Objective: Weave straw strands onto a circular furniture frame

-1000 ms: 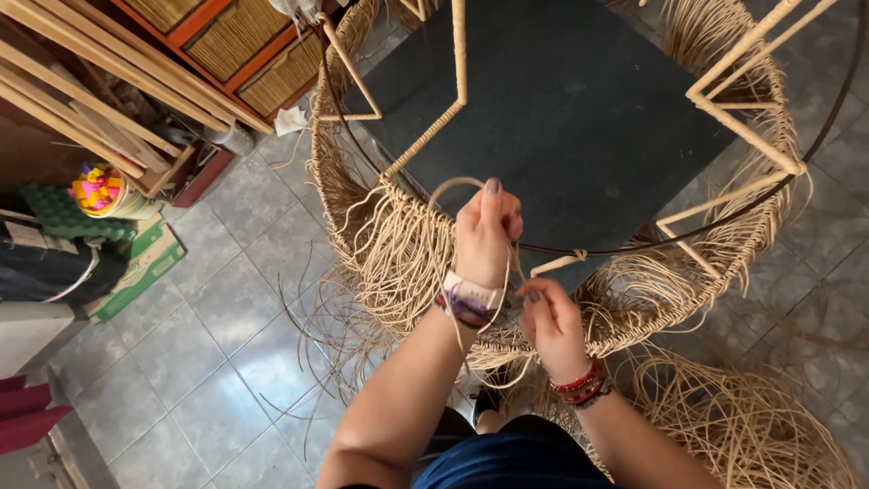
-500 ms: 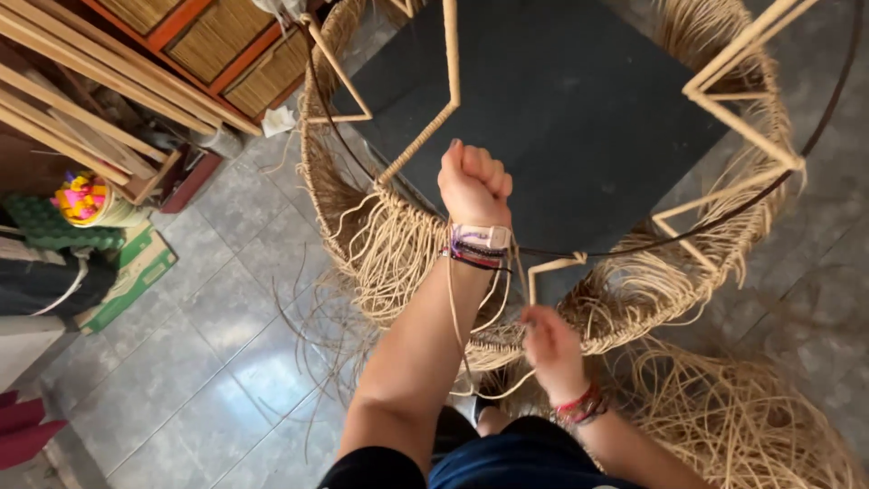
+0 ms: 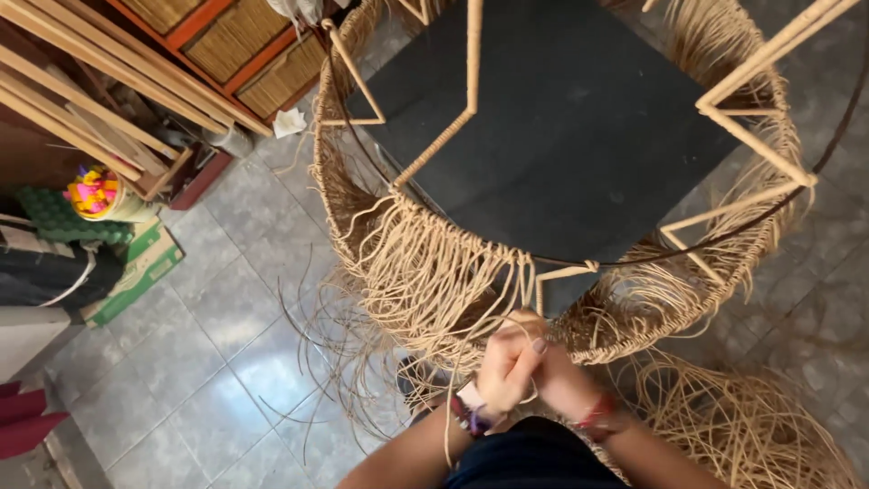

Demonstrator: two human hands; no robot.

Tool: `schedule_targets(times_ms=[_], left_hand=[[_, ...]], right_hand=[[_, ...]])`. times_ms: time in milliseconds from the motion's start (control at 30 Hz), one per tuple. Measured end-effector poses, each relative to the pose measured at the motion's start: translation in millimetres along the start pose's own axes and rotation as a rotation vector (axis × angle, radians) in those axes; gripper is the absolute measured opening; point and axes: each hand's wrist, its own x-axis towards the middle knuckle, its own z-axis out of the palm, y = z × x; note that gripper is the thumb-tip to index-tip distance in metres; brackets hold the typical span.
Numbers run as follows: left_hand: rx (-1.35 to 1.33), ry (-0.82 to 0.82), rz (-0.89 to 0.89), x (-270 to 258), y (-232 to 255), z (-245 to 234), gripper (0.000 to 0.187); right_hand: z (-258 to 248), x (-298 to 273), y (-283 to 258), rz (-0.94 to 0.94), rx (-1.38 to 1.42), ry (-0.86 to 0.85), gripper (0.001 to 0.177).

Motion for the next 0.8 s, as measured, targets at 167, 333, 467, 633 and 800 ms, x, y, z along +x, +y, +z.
schedule_targets(times_ms=[167,333,467,633,800], left_hand=[[0.193,-0.217,0.322,-18,-103,-6,0.037],[0.586,-0.224,0.448,-21,-163,21,0.023],[0.787,-0.199,0.427,-28,-222,30,0.017],[0.758,-0.246,0.18,-34,-203,4,0.018],[0.722,-0.303,-0.141,-56,-183,-53,0.022]], right_hand=[[-83,45,-135,-0.281,-1.093,0.359,0.018],[-73,101,-90,-0.519,-1.266,0.297,0.019],[-64,110,-76,-0.487,-1.25,0.246,0.015],[-52,117,-89,-0.474,-1.103,0.303,0.016],[-48,120,-113,-0.372,-1.189,0.322,0.036]])
